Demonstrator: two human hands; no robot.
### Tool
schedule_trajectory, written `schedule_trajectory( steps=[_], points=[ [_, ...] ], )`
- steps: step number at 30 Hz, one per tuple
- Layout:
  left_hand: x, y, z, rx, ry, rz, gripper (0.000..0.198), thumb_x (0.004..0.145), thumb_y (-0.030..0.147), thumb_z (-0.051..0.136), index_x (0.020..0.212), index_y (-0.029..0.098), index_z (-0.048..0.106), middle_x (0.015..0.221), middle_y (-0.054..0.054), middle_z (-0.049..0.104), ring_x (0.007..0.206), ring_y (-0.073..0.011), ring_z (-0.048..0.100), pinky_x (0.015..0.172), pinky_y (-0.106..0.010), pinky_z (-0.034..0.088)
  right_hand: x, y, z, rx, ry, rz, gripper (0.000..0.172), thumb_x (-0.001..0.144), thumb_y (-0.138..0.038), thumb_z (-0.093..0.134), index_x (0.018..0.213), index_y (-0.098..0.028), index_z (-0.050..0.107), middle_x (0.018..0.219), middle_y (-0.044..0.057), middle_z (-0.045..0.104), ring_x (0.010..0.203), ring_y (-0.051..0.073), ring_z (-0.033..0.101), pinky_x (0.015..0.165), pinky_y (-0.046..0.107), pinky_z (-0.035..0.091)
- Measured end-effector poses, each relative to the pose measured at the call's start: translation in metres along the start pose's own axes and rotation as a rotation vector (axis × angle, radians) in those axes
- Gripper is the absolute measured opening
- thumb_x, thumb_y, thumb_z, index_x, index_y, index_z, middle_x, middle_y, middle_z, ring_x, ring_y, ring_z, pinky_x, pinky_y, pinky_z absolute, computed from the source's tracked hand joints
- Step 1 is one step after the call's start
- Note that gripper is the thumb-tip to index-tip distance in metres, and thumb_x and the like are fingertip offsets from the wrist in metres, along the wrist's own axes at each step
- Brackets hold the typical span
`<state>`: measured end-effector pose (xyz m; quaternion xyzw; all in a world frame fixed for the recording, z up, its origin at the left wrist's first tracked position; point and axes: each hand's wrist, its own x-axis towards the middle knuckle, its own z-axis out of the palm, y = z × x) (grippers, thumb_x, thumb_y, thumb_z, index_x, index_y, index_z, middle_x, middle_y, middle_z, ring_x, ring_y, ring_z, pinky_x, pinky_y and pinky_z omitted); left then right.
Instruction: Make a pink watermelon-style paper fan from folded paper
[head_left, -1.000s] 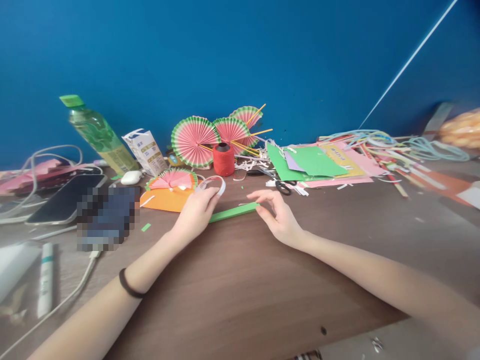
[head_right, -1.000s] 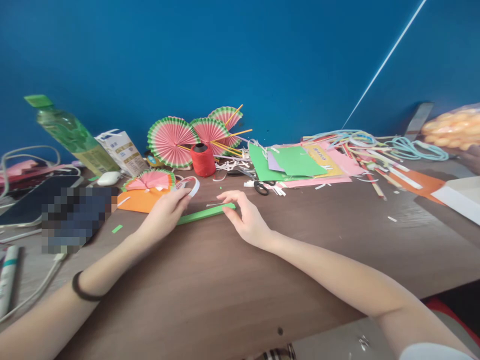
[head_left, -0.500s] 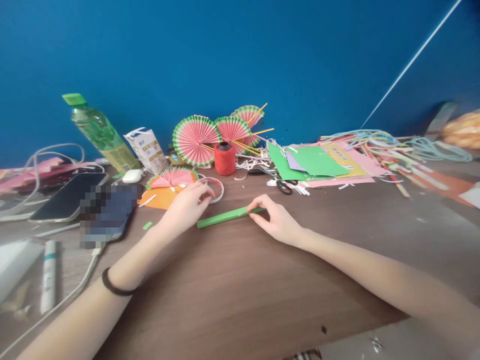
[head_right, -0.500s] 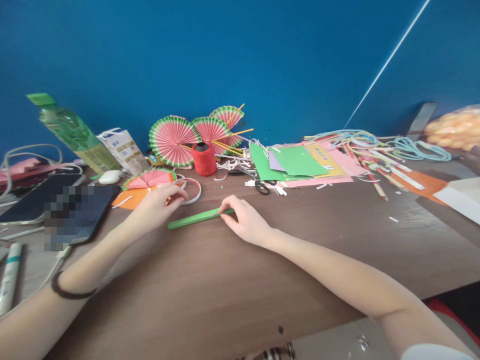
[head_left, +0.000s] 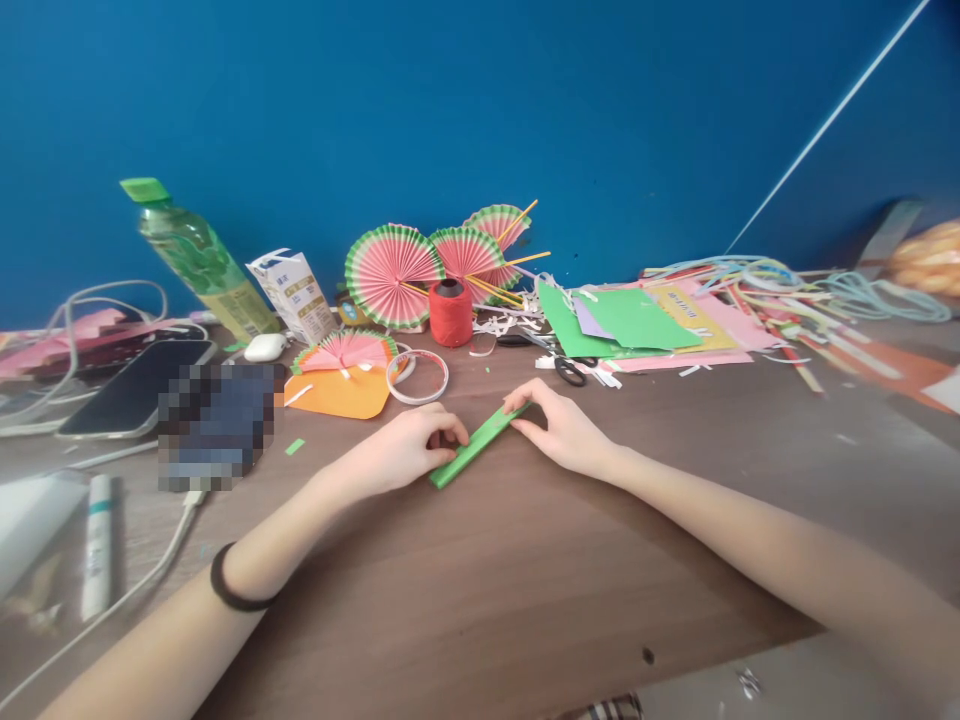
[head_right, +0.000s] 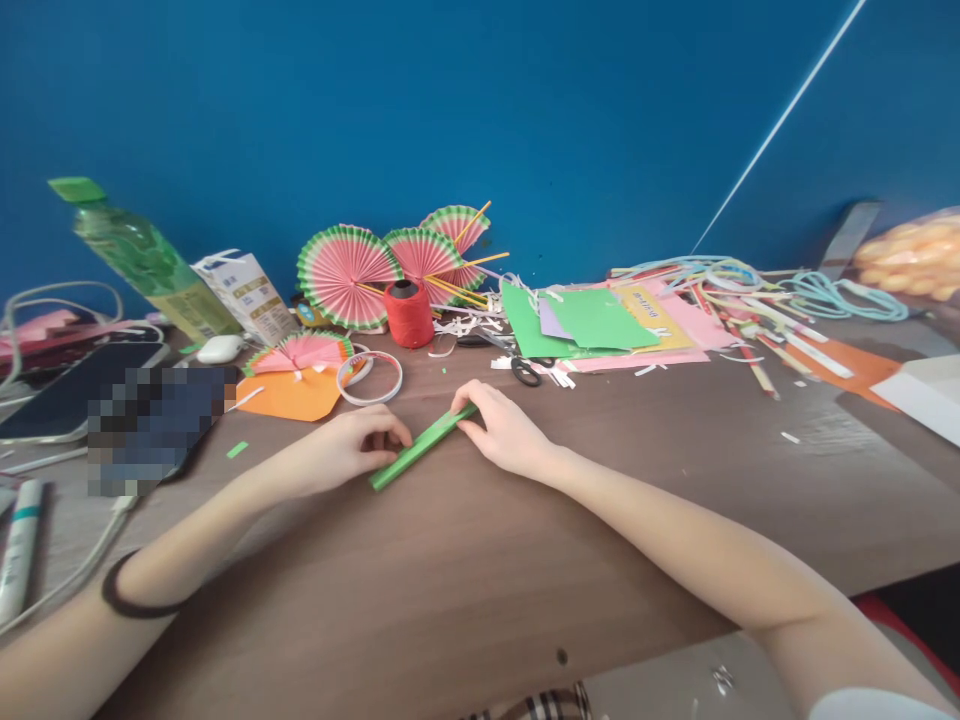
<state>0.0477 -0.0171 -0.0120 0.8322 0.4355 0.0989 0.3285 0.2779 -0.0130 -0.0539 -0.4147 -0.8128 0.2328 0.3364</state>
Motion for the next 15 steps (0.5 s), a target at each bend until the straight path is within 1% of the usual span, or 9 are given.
schedule_trajectory(
  steps=[3, 6, 8, 10, 12, 15],
  points=[
    [0.001, -0.001, 0.008, 0.023, 0.051, 0.035, 0.019, 0.071, 0.022, 0.051, 0.089, 0.021, 0.059, 0.091, -0.004, 0.053, 0.087, -0.018, 0.052, 0.079, -0.03, 0.043, 0.001, 0.002, -0.002, 0.048, 0.015, -0.005, 0.017, 0.077, -0.012, 0.05, 0.088, -0.022, 0.042, 0.091, 0.003, 0.058, 0.088, 0.018, 0.056, 0.081, 0.036, 0.044],
    [0.002, 0.0, 0.017, 0.089, 0.086, 0.071, 0.022, 0.072, 0.021, 0.05, 0.093, 0.023, 0.058, 0.1, -0.003, 0.051, 0.1, -0.0209, 0.045, 0.091, -0.037, 0.036, 0.001, -0.002, -0.003, 0.071, 0.019, -0.013, 0.017, 0.077, -0.014, 0.05, 0.089, -0.021, 0.041, 0.086, 0.002, 0.057, 0.084, 0.017, 0.056, 0.079, 0.034, 0.043],
    [0.002, 0.002, 0.022, 0.144, 0.095, 0.084, 0.025, 0.072, 0.019, 0.047, 0.094, 0.025, 0.057, 0.106, -0.002, 0.051, 0.105, -0.0221, 0.041, 0.093, -0.041, 0.031, 0.001, -0.006, -0.004, 0.062, -0.006, -0.006, 0.014, 0.078, -0.017, 0.049, 0.088, -0.021, 0.041, 0.084, 0.002, 0.057, 0.078, 0.015, 0.055, 0.076, 0.032, 0.042],
    [0.002, 0.004, 0.025, 0.182, 0.091, 0.084, 0.027, 0.071, 0.016, 0.046, 0.095, 0.026, 0.055, 0.111, -0.001, 0.051, 0.107, -0.0227, 0.039, 0.091, -0.042, 0.03, 0.001, -0.011, -0.005, 0.043, -0.048, 0.012, 0.01, 0.078, -0.02, 0.05, 0.086, -0.021, 0.043, 0.081, 0.001, 0.056, 0.071, 0.013, 0.053, 0.071, 0.03, 0.041],
    [0.002, 0.007, 0.027, 0.204, 0.087, 0.077, 0.029, 0.07, 0.016, 0.045, 0.095, 0.026, 0.055, 0.113, -0.001, 0.051, 0.108, -0.023, 0.038, 0.089, -0.041, 0.03, 0.002, -0.017, -0.006, 0.039, -0.12, 0.037, 0.006, 0.079, -0.023, 0.05, 0.08, -0.02, 0.046, 0.075, -0.001, 0.055, 0.065, 0.012, 0.05, 0.066, 0.027, 0.039],
    [0.003, 0.009, 0.026, 0.216, 0.077, 0.062, 0.029, 0.069, 0.016, 0.046, 0.096, 0.026, 0.055, 0.116, -0.001, 0.05, 0.11, -0.0236, 0.037, 0.089, -0.041, 0.03, 0.006, -0.025, -0.009, 0.079, -0.26, 0.108, 0.009, 0.078, -0.026, 0.051, 0.072, -0.019, 0.05, 0.067, -0.003, 0.053, 0.061, 0.011, 0.047, 0.061, 0.024, 0.037]
  ],
)
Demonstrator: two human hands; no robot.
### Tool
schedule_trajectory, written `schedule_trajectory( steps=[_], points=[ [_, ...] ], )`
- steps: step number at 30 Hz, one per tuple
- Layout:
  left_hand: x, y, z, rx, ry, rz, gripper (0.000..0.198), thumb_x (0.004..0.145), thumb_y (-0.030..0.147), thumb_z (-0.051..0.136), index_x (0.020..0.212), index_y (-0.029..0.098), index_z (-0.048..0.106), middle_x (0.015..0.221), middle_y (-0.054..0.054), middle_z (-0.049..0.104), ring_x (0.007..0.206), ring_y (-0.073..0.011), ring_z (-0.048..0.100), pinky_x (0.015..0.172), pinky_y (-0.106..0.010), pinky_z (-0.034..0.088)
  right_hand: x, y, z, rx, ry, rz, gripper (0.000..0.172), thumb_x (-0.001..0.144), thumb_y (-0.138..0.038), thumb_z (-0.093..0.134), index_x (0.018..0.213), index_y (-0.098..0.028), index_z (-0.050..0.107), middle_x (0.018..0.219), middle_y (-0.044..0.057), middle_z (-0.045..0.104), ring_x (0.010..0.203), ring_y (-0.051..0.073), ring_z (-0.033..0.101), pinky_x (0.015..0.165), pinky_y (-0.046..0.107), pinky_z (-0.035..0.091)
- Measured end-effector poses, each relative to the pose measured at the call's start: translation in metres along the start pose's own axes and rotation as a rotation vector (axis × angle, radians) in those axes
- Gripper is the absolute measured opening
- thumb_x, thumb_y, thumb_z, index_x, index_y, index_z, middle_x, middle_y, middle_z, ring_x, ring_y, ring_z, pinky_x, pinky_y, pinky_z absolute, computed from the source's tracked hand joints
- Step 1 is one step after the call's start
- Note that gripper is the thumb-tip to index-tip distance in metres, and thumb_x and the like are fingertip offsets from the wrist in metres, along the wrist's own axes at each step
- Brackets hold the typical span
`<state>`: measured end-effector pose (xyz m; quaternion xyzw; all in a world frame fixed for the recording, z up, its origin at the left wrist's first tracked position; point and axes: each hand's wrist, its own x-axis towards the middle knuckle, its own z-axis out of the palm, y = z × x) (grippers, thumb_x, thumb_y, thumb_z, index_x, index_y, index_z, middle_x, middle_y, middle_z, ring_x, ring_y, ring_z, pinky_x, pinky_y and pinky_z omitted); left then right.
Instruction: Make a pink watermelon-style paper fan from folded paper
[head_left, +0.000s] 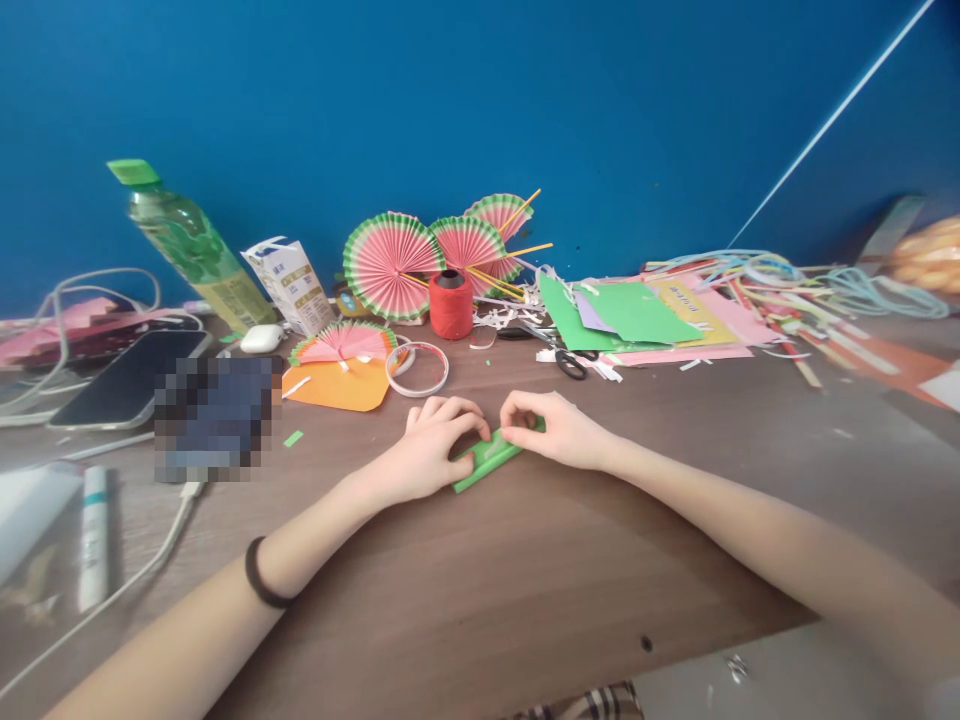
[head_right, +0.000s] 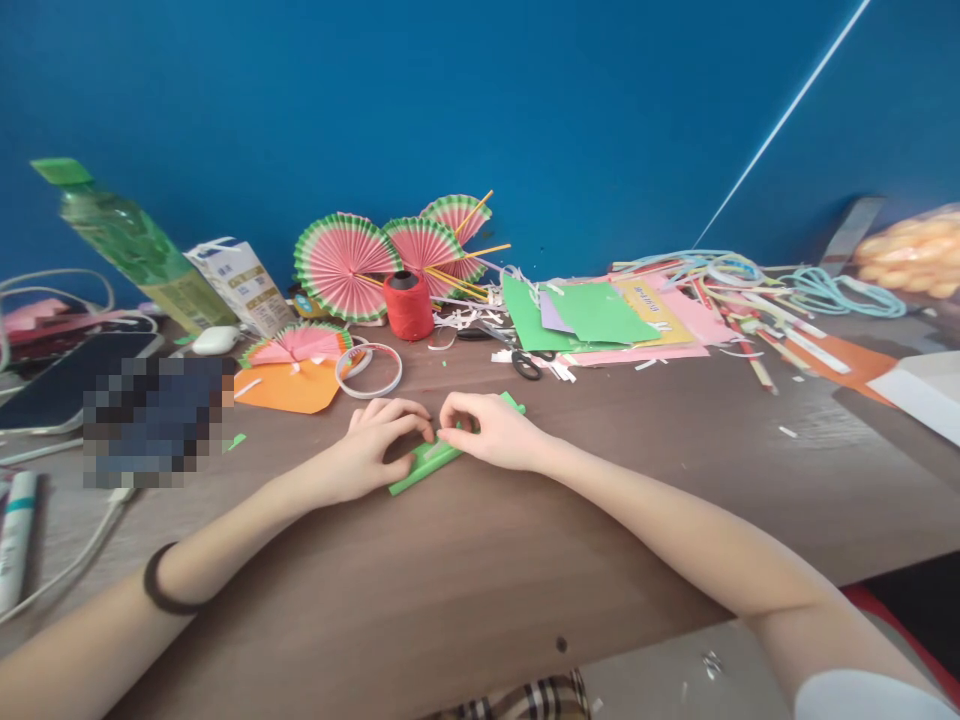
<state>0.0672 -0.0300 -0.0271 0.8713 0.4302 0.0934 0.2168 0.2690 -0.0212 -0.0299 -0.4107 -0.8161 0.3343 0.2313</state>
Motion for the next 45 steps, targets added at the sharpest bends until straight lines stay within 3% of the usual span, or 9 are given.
schedule_trajectory(
  steps=[4, 12, 15, 21, 24, 27, 35, 45],
  points=[
    [0.002, -0.003, -0.003, -0.022, -0.047, -0.008, 0.029, 0.071, 0.017, 0.046, 0.097, 0.027, 0.056, 0.119, -0.001, 0.049, 0.113, -0.0245, 0.035, 0.092, -0.044, 0.028, 0.005, -0.01, -0.003, 0.071, -0.115, 0.121, 0.011, 0.078, -0.028, 0.052, 0.075, -0.018, 0.056, 0.072, -0.001, 0.058, 0.065, 0.011, 0.049, 0.063, 0.025, 0.037],
    [0.003, -0.013, -0.022, -0.125, -0.259, 0.059, 0.039, 0.069, 0.018, 0.057, 0.105, 0.03, 0.054, 0.133, 0.001, 0.039, 0.125, -0.0261, 0.026, 0.103, -0.047, 0.017, 0.009, -0.008, -0.003, 0.042, -0.143, 0.207, 0.013, 0.079, -0.029, 0.051, 0.076, -0.017, 0.055, 0.07, -0.001, 0.057, 0.066, 0.011, 0.05, 0.064, 0.026, 0.037],
    [0.003, -0.014, -0.02, -0.13, -0.207, 0.052, 0.042, 0.069, 0.016, 0.055, 0.109, 0.029, 0.051, 0.13, 0.0, 0.043, 0.123, -0.0247, 0.029, 0.103, -0.046, 0.018, 0.012, -0.002, -0.007, 0.041, -0.151, 0.194, 0.014, 0.08, -0.031, 0.049, 0.078, -0.018, 0.053, 0.074, -0.001, 0.058, 0.068, 0.012, 0.05, 0.065, 0.026, 0.037],
    [0.007, -0.015, -0.003, -0.12, 0.044, -0.004, 0.036, 0.074, 0.02, 0.051, 0.109, 0.025, 0.048, 0.122, -0.003, 0.049, 0.117, -0.0232, 0.036, 0.1, -0.044, 0.025, 0.039, 0.007, -0.017, 0.016, -0.084, 0.193, 0.015, 0.075, -0.031, 0.053, 0.071, -0.017, 0.052, 0.07, -0.001, 0.054, 0.066, 0.012, 0.048, 0.064, 0.026, 0.035],
    [0.007, -0.016, 0.001, -0.093, 0.081, -0.002, 0.033, 0.075, 0.023, 0.051, 0.108, 0.023, 0.049, 0.123, -0.004, 0.048, 0.115, -0.0241, 0.038, 0.098, -0.044, 0.028, 0.047, 0.001, -0.014, 0.132, -0.152, 0.211, 0.015, 0.074, -0.03, 0.053, 0.07, -0.016, 0.054, 0.067, -0.001, 0.053, 0.064, 0.011, 0.047, 0.063, 0.025, 0.034],
    [0.006, -0.017, 0.002, -0.076, 0.082, -0.005, 0.034, 0.075, 0.022, 0.049, 0.109, 0.023, 0.049, 0.123, -0.005, 0.048, 0.115, -0.0245, 0.038, 0.098, -0.044, 0.027, 0.046, -0.005, -0.007, 0.221, -0.221, 0.221, 0.015, 0.073, -0.029, 0.054, 0.069, -0.015, 0.053, 0.063, -0.002, 0.05, 0.06, 0.01, 0.045, 0.06, 0.024, 0.033],
    [0.005, -0.018, -0.003, -0.102, 0.029, 0.005, 0.038, 0.074, 0.024, 0.05, 0.112, 0.025, 0.048, 0.126, -0.004, 0.048, 0.12, -0.0253, 0.035, 0.1, -0.045, 0.025, 0.039, -0.003, -0.001, 0.041, -0.1, 0.173, 0.014, 0.072, -0.027, 0.056, 0.065, -0.015, 0.057, 0.081, 0.002, 0.055, 0.077, 0.015, 0.052, 0.072, 0.028, 0.037],
    [0.006, -0.022, -0.013, -0.128, -0.096, 0.045, 0.049, 0.071, 0.015, 0.046, 0.119, 0.023, 0.046, 0.134, -0.004, 0.042, 0.126, -0.0242, 0.029, 0.105, -0.045, 0.02, 0.04, -0.002, 0.013, -0.022, 0.011, 0.173, 0.011, 0.071, -0.019, 0.06, 0.061, -0.015, 0.058, 0.082, 0.002, 0.053, 0.071, 0.012, 0.052, 0.071, 0.027, 0.039]
  ],
)
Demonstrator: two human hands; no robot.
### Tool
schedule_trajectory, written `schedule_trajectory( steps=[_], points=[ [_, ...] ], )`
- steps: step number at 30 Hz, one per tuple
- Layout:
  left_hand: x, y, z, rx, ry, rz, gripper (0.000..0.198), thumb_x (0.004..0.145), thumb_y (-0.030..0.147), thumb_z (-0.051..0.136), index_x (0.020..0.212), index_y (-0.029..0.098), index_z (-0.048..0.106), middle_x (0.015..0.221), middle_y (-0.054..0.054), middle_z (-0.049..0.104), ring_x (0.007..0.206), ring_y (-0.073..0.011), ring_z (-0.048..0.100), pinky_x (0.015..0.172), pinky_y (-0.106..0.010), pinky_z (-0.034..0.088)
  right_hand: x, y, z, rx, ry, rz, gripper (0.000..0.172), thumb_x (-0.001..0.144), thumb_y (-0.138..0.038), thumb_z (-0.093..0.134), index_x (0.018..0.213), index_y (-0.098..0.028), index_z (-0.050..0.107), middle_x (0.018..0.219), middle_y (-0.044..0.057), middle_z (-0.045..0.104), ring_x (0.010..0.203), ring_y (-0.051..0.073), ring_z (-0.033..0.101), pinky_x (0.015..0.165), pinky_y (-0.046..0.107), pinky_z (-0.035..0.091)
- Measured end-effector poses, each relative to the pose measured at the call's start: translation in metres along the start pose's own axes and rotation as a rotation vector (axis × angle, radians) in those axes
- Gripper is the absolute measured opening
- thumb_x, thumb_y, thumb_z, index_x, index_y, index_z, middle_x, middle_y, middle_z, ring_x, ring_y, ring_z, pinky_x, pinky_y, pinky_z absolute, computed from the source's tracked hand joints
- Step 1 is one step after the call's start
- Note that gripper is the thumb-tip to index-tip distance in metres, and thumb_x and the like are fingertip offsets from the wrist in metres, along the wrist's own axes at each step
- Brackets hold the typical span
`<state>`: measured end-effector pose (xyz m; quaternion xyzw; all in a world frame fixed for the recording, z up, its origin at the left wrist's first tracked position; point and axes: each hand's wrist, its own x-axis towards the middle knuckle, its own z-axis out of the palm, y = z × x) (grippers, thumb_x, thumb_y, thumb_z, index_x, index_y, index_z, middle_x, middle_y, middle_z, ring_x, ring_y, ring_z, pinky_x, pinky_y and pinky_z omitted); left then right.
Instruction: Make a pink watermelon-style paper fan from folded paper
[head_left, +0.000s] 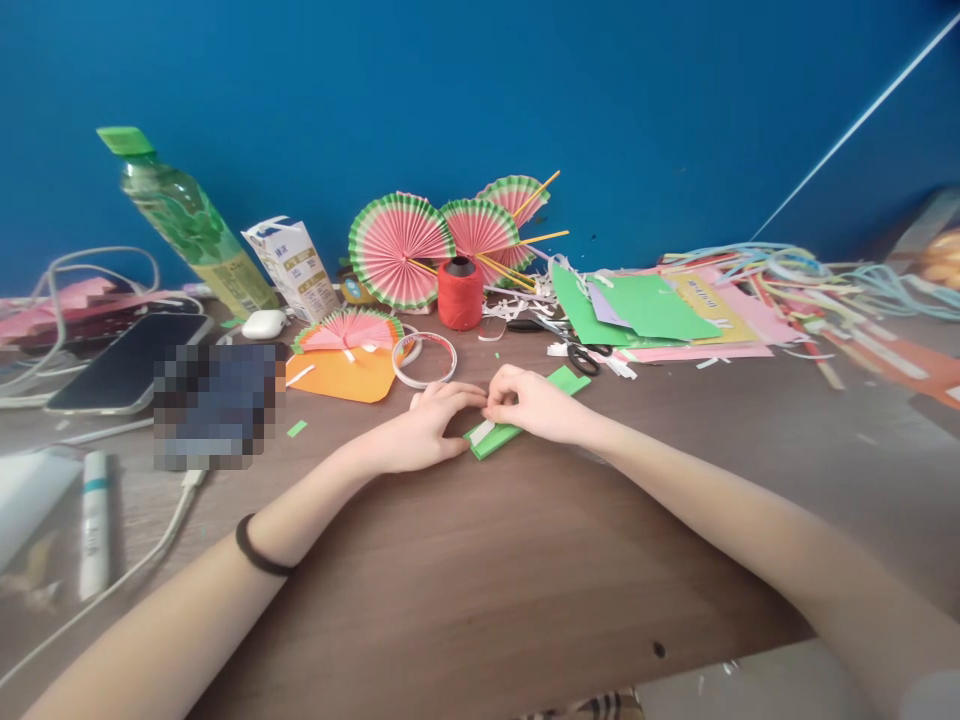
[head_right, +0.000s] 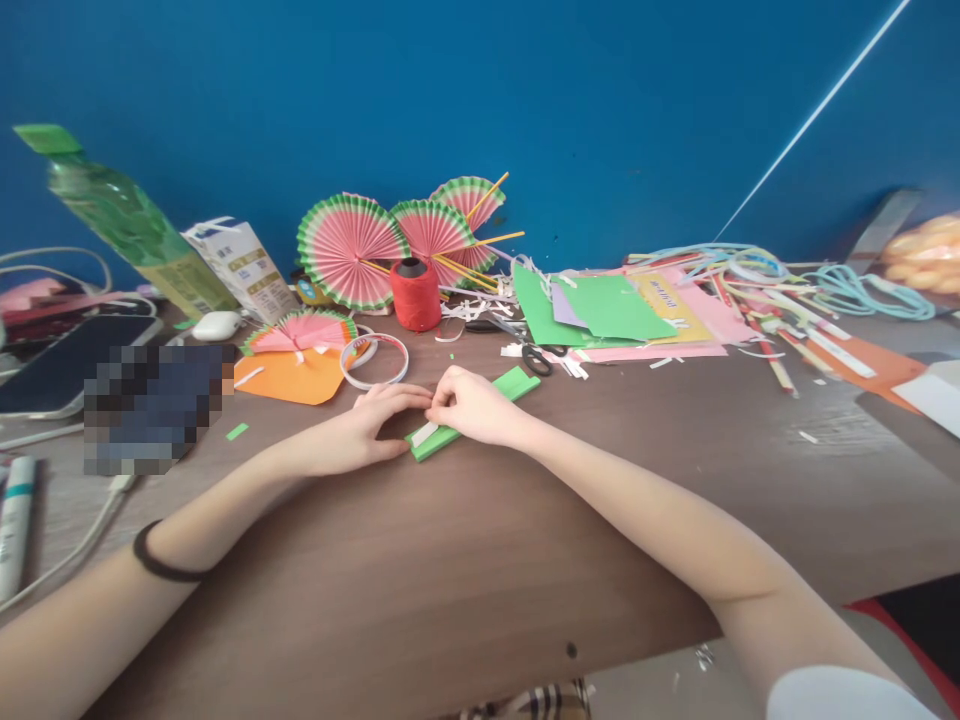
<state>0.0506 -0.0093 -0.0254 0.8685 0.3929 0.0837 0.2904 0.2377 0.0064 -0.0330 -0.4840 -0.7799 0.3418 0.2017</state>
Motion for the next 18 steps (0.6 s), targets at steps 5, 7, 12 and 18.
schedule_trajectory(
  steps=[5, 7, 12, 18],
  points=[
    [0.001, 0.0034, -0.003, -0.034, -0.022, -0.037, 0.051, 0.069, 0.011, 0.041, 0.117, 0.024, 0.047, 0.135, -0.003, 0.042, 0.127, -0.0241, 0.028, 0.106, -0.046, 0.018, -0.002, -0.0014, 0.0013, 0.013, 0.028, 0.025, 0.01, 0.072, -0.02, 0.059, 0.062, -0.016, 0.058, 0.082, 0.002, 0.055, 0.072, 0.012, 0.053, 0.072, 0.027, 0.039],
    [0.0012, 0.0062, -0.0029, -0.04, -0.009, -0.07, 0.049, 0.07, 0.012, 0.041, 0.117, 0.024, 0.048, 0.135, -0.003, 0.043, 0.127, -0.0246, 0.028, 0.105, -0.047, 0.019, -0.0028, -0.0028, 0.0009, 0.015, 0.035, 0.04, 0.01, 0.072, -0.02, 0.058, 0.062, -0.016, 0.057, 0.082, 0.002, 0.056, 0.073, 0.013, 0.053, 0.072, 0.027, 0.039],
    [0.002, 0.0088, -0.0012, -0.037, 0.008, -0.093, 0.046, 0.071, 0.013, 0.04, 0.115, 0.024, 0.05, 0.133, -0.001, 0.045, 0.126, -0.0239, 0.03, 0.105, -0.046, 0.018, -0.0041, -0.0049, 0.0016, 0.002, 0.037, 0.035, 0.01, 0.071, -0.018, 0.058, 0.062, -0.015, 0.057, 0.081, 0.001, 0.054, 0.07, 0.011, 0.052, 0.071, 0.027, 0.038],
    [0.0032, 0.002, 0.0018, -0.034, 0.016, -0.085, 0.053, 0.067, 0.008, 0.035, 0.115, 0.024, 0.048, 0.134, 0.0, 0.044, 0.127, -0.0214, 0.029, 0.106, -0.045, 0.017, -0.0045, -0.0044, 0.003, -0.012, 0.06, 0.035, 0.01, 0.071, -0.015, 0.057, 0.061, -0.015, 0.055, 0.08, 0.001, 0.054, 0.07, 0.011, 0.052, 0.071, 0.027, 0.038]
  ],
)
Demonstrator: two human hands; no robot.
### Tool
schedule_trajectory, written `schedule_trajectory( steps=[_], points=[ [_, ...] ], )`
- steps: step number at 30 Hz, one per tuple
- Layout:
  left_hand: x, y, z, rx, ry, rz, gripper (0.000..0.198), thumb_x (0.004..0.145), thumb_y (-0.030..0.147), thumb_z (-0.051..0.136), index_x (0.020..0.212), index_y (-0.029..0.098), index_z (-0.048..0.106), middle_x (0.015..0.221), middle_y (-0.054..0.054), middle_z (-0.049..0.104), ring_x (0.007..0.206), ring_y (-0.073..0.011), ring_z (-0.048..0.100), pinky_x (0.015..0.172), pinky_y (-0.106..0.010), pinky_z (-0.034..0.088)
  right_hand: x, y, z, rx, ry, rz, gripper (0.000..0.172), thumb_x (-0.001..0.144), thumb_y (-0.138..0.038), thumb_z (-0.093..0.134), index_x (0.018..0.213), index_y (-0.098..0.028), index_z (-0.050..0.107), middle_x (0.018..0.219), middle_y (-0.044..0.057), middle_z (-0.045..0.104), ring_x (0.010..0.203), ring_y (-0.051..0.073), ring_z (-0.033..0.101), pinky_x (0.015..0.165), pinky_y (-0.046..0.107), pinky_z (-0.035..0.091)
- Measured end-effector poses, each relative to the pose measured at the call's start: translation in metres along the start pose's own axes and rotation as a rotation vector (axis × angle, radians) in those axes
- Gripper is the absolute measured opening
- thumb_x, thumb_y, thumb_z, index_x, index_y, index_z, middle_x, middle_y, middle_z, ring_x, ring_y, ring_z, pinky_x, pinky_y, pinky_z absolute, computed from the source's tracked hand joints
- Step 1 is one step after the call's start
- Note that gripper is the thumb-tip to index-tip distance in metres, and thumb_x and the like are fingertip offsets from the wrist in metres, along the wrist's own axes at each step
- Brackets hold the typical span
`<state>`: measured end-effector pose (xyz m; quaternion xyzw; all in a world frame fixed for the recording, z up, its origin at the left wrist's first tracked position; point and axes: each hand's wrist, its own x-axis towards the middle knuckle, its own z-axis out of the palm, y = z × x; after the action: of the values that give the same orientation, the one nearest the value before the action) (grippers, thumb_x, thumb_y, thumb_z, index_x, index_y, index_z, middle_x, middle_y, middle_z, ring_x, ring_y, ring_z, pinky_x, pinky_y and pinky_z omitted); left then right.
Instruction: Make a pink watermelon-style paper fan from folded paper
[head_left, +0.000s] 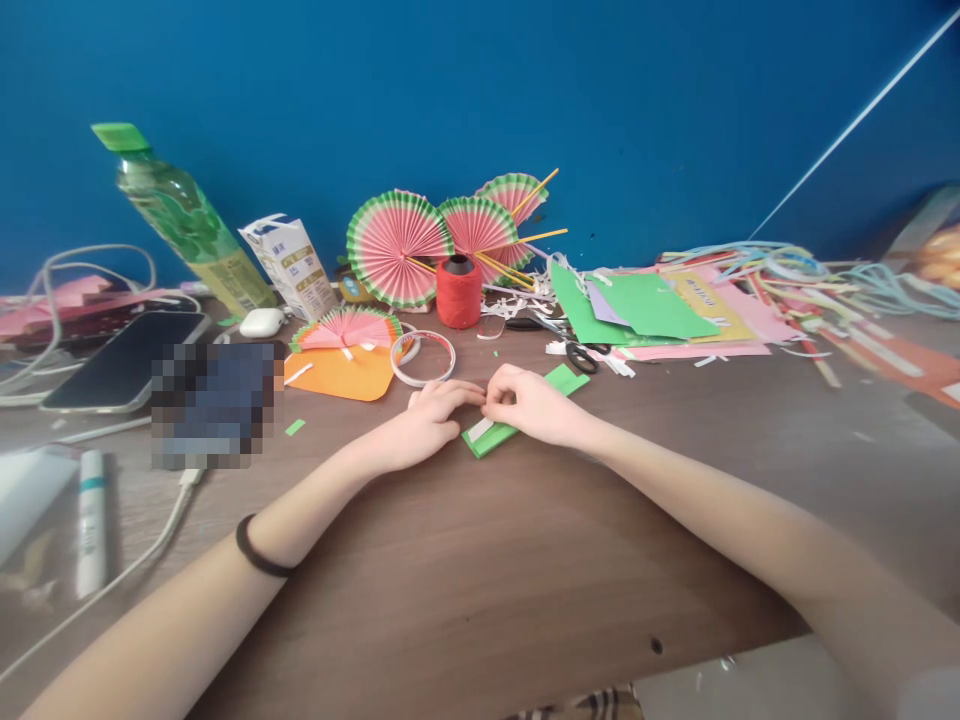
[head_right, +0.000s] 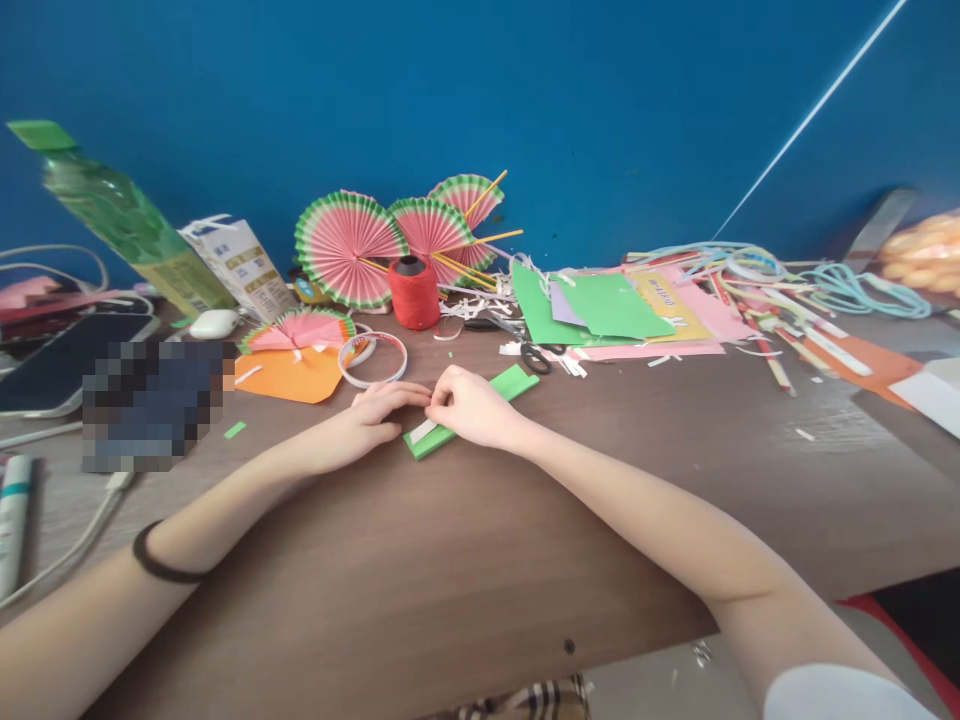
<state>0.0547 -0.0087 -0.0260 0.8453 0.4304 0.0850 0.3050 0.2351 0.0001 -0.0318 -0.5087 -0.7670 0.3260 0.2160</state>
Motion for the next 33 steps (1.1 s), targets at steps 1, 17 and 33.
schedule_trajectory(
  steps=[1, 17, 33],
  points=[
    [0.0, -0.001, 0.0, -0.002, -0.001, 0.002, 0.054, 0.066, 0.007, 0.034, 0.115, 0.024, 0.048, 0.134, 0.0, 0.044, 0.127, -0.021, 0.029, 0.106, -0.044, 0.017, 0.0, 0.0, 0.0, 0.001, 0.003, 0.0, 0.01, 0.071, -0.015, 0.057, 0.061, -0.015, 0.055, 0.08, 0.001, 0.055, 0.07, 0.011, 0.052, 0.071, 0.027, 0.038],
    [0.001, 0.0, 0.008, 0.053, 0.083, -0.015, 0.036, 0.075, 0.02, 0.043, 0.11, 0.027, 0.047, 0.126, 0.0, 0.048, 0.118, -0.0227, 0.034, 0.099, -0.044, 0.025, -0.001, -0.001, 0.001, -0.012, 0.025, 0.007, 0.011, 0.07, -0.014, 0.056, 0.06, -0.015, 0.053, 0.079, 0.001, 0.054, 0.066, 0.01, 0.05, 0.068, 0.026, 0.038],
    [0.001, 0.0, 0.012, 0.087, 0.106, -0.018, 0.04, 0.072, 0.014, 0.041, 0.109, 0.027, 0.046, 0.124, 0.0, 0.047, 0.117, -0.023, 0.034, 0.096, -0.043, 0.027, -0.001, 0.0, 0.003, -0.044, 0.04, -0.059, 0.013, 0.07, -0.011, 0.054, 0.057, -0.015, 0.052, 0.076, 0.0, 0.051, 0.062, 0.009, 0.049, 0.064, 0.025, 0.037]
  ],
)
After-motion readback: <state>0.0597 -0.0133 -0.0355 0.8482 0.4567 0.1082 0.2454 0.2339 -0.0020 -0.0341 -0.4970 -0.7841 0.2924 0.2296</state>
